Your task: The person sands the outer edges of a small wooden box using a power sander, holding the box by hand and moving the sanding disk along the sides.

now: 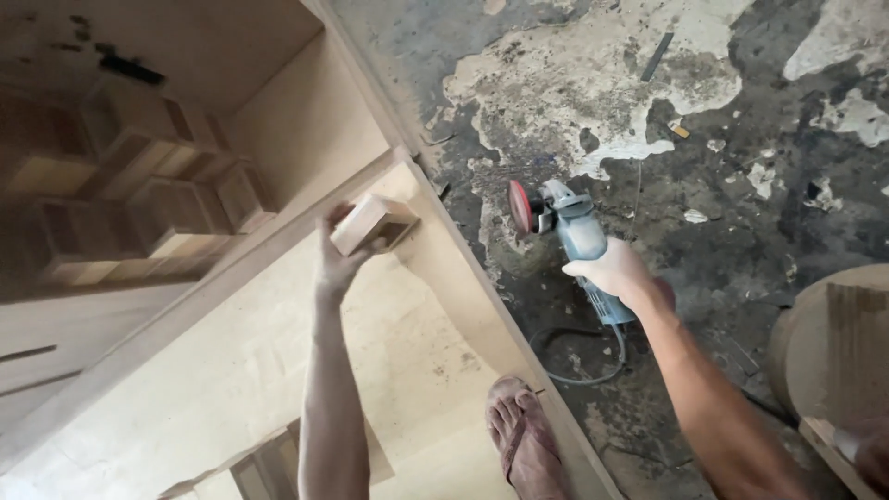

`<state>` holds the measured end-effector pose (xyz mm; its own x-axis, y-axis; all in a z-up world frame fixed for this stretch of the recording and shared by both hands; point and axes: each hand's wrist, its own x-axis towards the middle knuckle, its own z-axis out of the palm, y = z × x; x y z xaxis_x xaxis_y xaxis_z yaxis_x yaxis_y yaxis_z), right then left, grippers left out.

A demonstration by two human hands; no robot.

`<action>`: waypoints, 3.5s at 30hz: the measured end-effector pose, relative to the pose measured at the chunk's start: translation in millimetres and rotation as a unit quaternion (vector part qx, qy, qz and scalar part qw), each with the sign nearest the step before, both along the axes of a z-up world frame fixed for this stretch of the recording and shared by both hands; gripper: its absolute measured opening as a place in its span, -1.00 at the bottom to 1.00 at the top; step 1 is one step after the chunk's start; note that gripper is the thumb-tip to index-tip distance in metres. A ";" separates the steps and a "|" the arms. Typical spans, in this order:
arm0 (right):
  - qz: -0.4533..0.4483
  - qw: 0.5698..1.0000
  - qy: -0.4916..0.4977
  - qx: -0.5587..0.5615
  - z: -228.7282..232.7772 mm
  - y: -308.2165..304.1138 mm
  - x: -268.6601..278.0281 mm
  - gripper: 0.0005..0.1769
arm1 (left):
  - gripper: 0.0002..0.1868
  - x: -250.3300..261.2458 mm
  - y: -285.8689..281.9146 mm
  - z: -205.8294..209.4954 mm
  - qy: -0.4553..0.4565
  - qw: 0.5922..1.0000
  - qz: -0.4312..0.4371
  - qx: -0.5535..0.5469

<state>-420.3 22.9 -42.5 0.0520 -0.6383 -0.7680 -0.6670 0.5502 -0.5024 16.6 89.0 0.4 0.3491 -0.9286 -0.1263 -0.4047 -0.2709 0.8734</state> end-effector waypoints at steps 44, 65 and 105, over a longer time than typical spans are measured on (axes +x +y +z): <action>0.097 0.983 0.025 -0.155 81.3 -38.9 100.8 -0.26 | -0.47 -36.6 -92.8 64.4 -0.277 0.926 -0.158 0.202; 0.099 0.983 0.061 -0.141 -13.6 -25.1 92.9 -0.11 | -0.43 -37.4 -95.6 64.3 -0.298 0.915 -0.151 0.228; 0.109 0.985 0.063 -0.115 -3.0 -42.8 101.4 -0.25 | -0.46 -39.7 -90.5 65.0 -0.272 0.931 -0.132 0.205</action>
<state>-318.9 -19.9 -45.5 0.1212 -0.7807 -0.6130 -0.8214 0.2679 -0.5035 -23.1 -1.5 65.3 0.2312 -0.9034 -0.3610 -0.8563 -0.3651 0.3653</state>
